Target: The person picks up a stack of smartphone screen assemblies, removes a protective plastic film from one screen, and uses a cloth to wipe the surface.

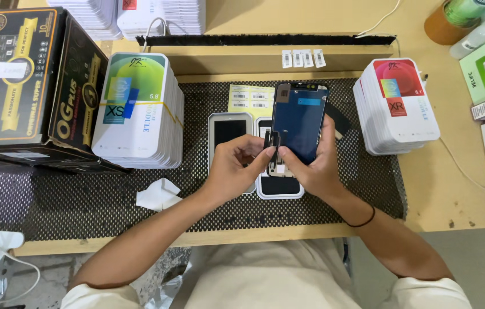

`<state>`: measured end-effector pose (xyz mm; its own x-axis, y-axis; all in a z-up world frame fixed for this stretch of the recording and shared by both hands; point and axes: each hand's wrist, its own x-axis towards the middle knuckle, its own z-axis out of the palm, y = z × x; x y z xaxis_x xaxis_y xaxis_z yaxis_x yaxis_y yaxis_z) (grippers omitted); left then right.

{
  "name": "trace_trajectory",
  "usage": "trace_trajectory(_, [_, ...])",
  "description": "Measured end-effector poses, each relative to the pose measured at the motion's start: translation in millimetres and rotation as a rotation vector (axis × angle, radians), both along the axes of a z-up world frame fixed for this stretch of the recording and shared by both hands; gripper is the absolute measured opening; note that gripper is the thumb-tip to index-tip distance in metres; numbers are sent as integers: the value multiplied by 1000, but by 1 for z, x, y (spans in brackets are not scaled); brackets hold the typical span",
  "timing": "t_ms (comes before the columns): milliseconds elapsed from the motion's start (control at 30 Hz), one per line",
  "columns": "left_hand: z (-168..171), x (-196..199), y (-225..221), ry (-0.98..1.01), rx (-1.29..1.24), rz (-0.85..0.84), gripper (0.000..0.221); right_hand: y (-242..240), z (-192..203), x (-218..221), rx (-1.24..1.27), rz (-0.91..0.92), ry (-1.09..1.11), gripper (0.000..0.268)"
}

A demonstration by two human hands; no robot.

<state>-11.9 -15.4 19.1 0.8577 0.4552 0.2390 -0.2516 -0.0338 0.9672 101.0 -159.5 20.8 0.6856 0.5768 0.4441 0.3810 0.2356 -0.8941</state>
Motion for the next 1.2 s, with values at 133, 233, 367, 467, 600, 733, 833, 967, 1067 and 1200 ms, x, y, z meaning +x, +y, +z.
trace_trajectory(133, [4, -2, -2, 7, -62, -16, 6, -3, 1, 3, -18, 2, 24, 75])
trace_trajectory(233, [5, -2, -4, 18, -85, -23, 5, -6, 2, 5, -28, 4, 26, 76])
trace_trajectory(367, [6, -2, -5, 5, -129, -41, 6, -5, 6, 4, -41, -2, -8, 77])
trace_trajectory(467, [5, -2, -7, -8, -139, -39, 6, -8, 0, 9, -30, -3, -54, 79])
trace_trajectory(600, [13, -6, -10, -39, -100, -33, 5, -10, 1, 8, -13, -14, -122, 85])
trace_trajectory(733, [28, -13, -12, -33, -42, -28, 3, -13, 7, 2, -4, -34, -146, 86])
trace_trajectory(833, [34, -18, -14, -102, -38, -51, 3, -17, 15, -2, 48, -4, -183, 84])
trace_trajectory(967, [46, -27, -15, -115, -24, -68, 2, -24, 29, -11, 61, -13, -219, 88])
trace_trajectory(1067, [51, -30, -15, -127, -18, -79, 2, -27, 32, -14, 78, -7, -222, 92])
trace_trajectory(1200, [50, -33, -15, -171, -37, -83, 2, -31, 32, -12, 115, 16, -282, 89])
